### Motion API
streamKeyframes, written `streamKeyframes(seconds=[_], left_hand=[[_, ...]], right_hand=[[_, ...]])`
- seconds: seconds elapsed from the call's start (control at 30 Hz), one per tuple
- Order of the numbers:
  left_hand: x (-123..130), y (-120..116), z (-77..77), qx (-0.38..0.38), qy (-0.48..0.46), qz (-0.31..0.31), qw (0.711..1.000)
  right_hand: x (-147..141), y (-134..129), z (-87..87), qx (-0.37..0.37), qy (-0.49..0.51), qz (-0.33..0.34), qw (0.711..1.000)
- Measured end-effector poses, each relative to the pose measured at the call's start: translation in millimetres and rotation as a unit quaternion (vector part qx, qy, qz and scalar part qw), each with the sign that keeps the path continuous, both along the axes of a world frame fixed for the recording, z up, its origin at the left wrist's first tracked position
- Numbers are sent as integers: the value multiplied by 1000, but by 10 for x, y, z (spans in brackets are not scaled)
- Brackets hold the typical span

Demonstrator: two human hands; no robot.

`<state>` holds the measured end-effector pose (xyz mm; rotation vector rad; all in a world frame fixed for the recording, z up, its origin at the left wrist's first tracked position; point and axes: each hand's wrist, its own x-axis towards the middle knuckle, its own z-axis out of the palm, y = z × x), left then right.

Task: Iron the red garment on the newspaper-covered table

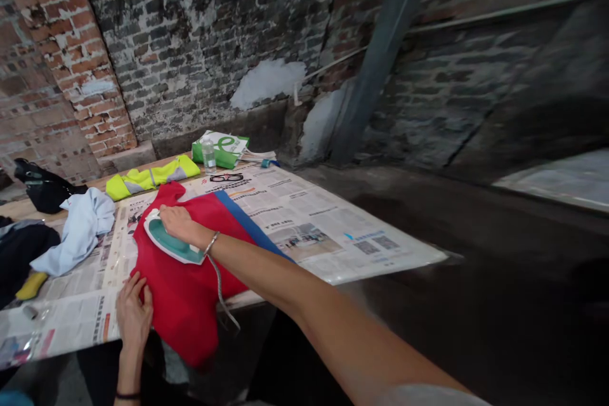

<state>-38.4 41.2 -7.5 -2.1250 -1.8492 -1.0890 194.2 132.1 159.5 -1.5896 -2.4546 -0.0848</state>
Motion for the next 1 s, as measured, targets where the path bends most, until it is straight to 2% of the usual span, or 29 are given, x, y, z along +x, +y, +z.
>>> streamKeyframes(seconds=[0.13,0.27,0.33,0.4,0.47,0.57,0.67,0.83,0.93,1.0], left_hand=[[5,13,16,8,-4,-10,1000],[1,-4,16,-1,-1,-9,1000],[5,-13,21,-5,-1,-6,1000],[13,-20,32,-9,-2,-9,1000],[23,-23,49,-12,-1,-13,1000],[31,-22,77,-17,5,-17,1000],[29,-15,100,-18,11,-9,1000],[1,7,123,-23,13,-15,1000],[-27,27,115,-19,11,-19,1000],[-46,38,103,-15,8,-19,1000]], right_hand=[[258,-87,-46,-14,-24,57,998],[773,-233,-33,-81,-88,133,984],[1062,-279,-14,-100,-96,141,980],[1335,-302,-4,-110,-90,104,984],[1559,-317,-2,-112,-84,39,989],[1739,-356,2,-107,-73,-43,991],[1692,-444,26,-114,-56,-37,991],[1240,-652,70,-138,-46,75,986],[977,-745,70,-116,-49,130,983],[898,-773,60,-99,-56,150,982]])
